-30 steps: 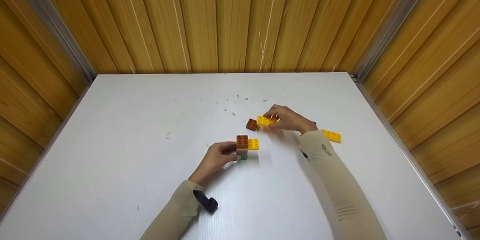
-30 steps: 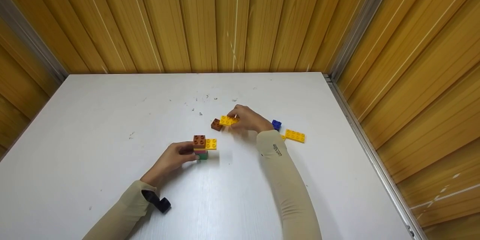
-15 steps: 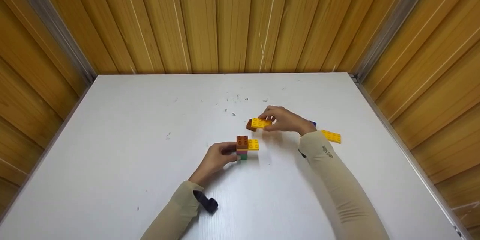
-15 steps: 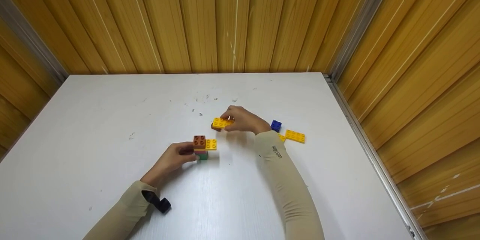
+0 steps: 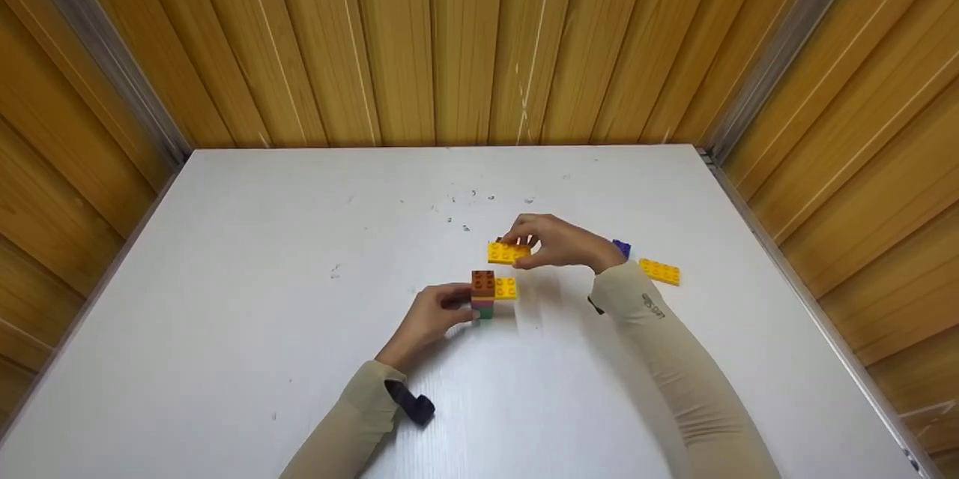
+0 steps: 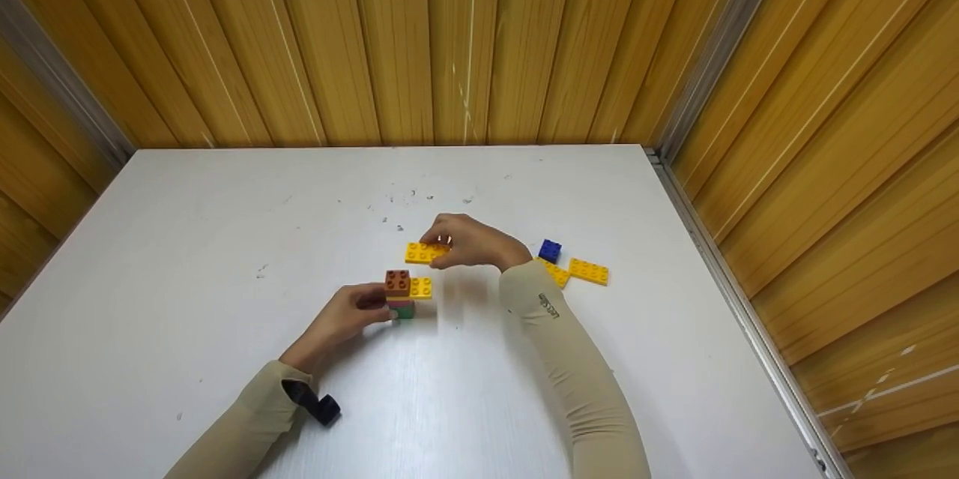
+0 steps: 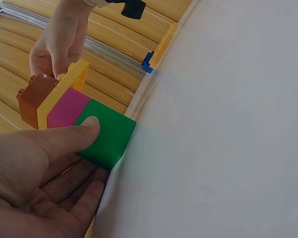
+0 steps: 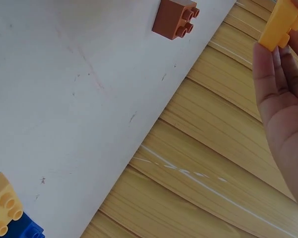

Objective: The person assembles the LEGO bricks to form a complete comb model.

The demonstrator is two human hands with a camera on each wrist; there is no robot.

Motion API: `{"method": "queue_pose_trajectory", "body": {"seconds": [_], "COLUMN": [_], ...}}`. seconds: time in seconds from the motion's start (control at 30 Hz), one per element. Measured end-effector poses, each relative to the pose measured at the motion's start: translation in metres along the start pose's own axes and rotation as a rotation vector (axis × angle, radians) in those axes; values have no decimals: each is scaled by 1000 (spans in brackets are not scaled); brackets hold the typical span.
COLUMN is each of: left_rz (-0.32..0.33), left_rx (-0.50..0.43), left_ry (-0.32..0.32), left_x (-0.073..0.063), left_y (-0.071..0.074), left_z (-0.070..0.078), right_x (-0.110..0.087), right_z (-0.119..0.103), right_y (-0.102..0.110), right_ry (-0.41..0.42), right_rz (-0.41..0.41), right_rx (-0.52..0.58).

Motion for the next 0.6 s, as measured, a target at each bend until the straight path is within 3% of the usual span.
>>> {"method": "queue_pose_trajectory", "body": {"seconds": [0.6], "left_rz": [-2], "left_rx": [-4], "left_ry": [-18], "left_x": [0], "left_y": [0], "left_z": [3], "right_x": [-4], "right_z": [-22], "right_y": [-2], "right_ry": [78], "right_rz": [2], "right_rx": [-18]}}
Point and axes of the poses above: each hand's wrist, its own x-axis towards the middle knuckle, its own y-axis out of the back of the hand, z = x × y, the point moved 10 cm from there along x, towards the middle knuckle, and after that the axes turned 10 degrees about -z, right-handed, at the moved point
